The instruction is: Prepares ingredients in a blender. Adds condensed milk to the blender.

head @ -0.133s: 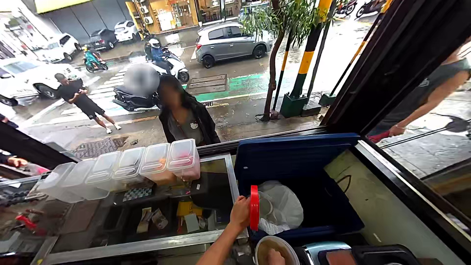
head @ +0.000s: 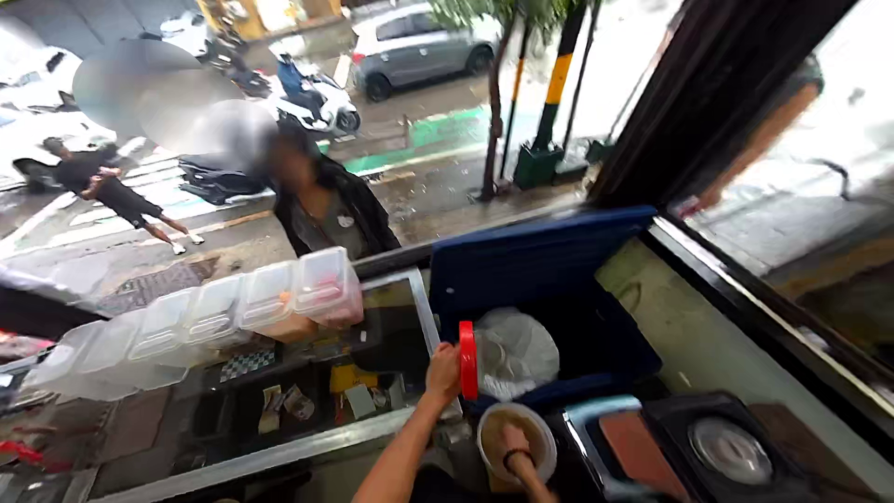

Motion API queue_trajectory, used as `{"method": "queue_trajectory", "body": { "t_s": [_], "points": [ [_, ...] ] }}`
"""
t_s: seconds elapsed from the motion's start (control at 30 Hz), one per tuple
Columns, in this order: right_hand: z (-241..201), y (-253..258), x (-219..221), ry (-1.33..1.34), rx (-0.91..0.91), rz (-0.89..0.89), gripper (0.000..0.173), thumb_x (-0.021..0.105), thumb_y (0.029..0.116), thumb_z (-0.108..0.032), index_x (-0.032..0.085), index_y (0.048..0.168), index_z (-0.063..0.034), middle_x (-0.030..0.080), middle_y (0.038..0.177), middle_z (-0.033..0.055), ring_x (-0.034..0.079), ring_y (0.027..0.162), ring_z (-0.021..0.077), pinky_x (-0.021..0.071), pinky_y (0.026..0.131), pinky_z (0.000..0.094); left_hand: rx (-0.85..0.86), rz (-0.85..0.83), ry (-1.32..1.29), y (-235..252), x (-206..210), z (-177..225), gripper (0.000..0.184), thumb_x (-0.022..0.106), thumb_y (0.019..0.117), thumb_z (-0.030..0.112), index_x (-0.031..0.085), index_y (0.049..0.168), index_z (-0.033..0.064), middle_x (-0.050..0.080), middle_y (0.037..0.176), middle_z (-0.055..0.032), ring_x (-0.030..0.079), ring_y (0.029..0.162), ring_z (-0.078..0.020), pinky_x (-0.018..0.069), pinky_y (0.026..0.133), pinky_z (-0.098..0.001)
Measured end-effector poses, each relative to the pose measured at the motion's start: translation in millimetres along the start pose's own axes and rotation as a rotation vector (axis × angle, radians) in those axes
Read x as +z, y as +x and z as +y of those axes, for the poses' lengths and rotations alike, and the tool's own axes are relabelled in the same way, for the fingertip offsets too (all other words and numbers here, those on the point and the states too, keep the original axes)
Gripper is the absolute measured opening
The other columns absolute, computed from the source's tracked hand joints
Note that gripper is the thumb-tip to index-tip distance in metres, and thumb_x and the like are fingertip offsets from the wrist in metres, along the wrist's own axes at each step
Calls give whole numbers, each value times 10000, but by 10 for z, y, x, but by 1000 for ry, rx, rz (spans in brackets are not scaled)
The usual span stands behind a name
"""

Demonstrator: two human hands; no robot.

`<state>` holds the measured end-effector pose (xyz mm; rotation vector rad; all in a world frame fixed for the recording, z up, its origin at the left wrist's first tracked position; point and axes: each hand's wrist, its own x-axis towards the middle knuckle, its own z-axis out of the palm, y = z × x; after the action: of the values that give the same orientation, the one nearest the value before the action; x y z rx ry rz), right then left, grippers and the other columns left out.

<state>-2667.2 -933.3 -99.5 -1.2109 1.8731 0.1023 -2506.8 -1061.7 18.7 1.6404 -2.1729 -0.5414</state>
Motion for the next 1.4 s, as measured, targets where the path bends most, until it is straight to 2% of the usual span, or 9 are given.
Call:
{"method": "queue_trajectory", "body": {
  "t_s": [0.13,0.23,0.3,0.4,0.73,0.9,1.03,1.27,1.4],
  "points": [
    [145,-228,-207,340,-63,-18,423,512,1074,-294,653,1282,45,705,1202,257,676,1148,399,500,1052,566,6,-16,-39,-99,-94,6,269,654,934,175,714,1106,-23,685,1112,-250,647,1096,-418,525,925,-579],
    [259,-388,-247,751,21,-8,357,499,1096,-233,622,1281,47,763,1032,171,771,860,223,637,833,381,93,-39,-90,-175,-46,-83,253,682,931,147,696,1124,-16,680,1181,-221,596,1214,-399,461,1056,-560],
    [381,-538,-232,995,54,15,319,514,1095,-206,624,1250,49,773,968,150,770,784,191,648,751,341,185,-30,-80,-214,-64,-100,265,669,934,138,690,1143,-22,691,1183,-208,602,1222,-368,370,1157,-511],
    [595,-708,-184,1163,78,108,310,544,1086,-226,653,1192,44,784,924,130,768,748,186,646,702,330,254,18,-64,-217,-34,-118,234,659,930,145,698,1092,-19,707,1137,-189,622,1194,-342,367,1162,-491],
    [1009,-874,154,812,-209,550,296,541,1065,-217,751,1161,-33,787,895,29,677,626,47,577,615,232,286,14,1,-108,86,-240,244,620,935,196,701,1001,-24,719,1032,-192,665,1087,-352,411,1104,-513],
    [1068,-911,277,836,-224,603,291,541,1062,-204,750,1153,-24,786,899,34,677,636,41,578,634,224,262,-3,41,-108,108,-271,276,645,923,243,697,1015,-11,714,1056,-188,644,1122,-363,411,1095,-525],
    [1032,-901,303,931,-215,613,284,544,1063,-198,748,1145,-18,786,888,25,679,633,40,582,626,226,296,-7,119,-42,149,-294,244,618,931,210,704,948,-19,726,966,-185,684,1021,-346,411,1093,-516],
    [1146,-864,279,1518,-84,401,313,486,1101,-181,673,1122,69,772,843,97,662,593,89,549,558,239,257,-26,155,-10,173,-276,277,614,930,244,703,917,-17,733,963,-175,664,1097,-352,420,1090,-512],
    [824,-942,-96,944,-2,409,348,503,1083,-273,723,1121,-6,776,892,66,719,687,132,612,691,320,220,-54,175,-3,179,-284,249,638,917,223,701,898,-17,727,963,-188,639,1127,-383,441,1054,-534]
  ]
}}
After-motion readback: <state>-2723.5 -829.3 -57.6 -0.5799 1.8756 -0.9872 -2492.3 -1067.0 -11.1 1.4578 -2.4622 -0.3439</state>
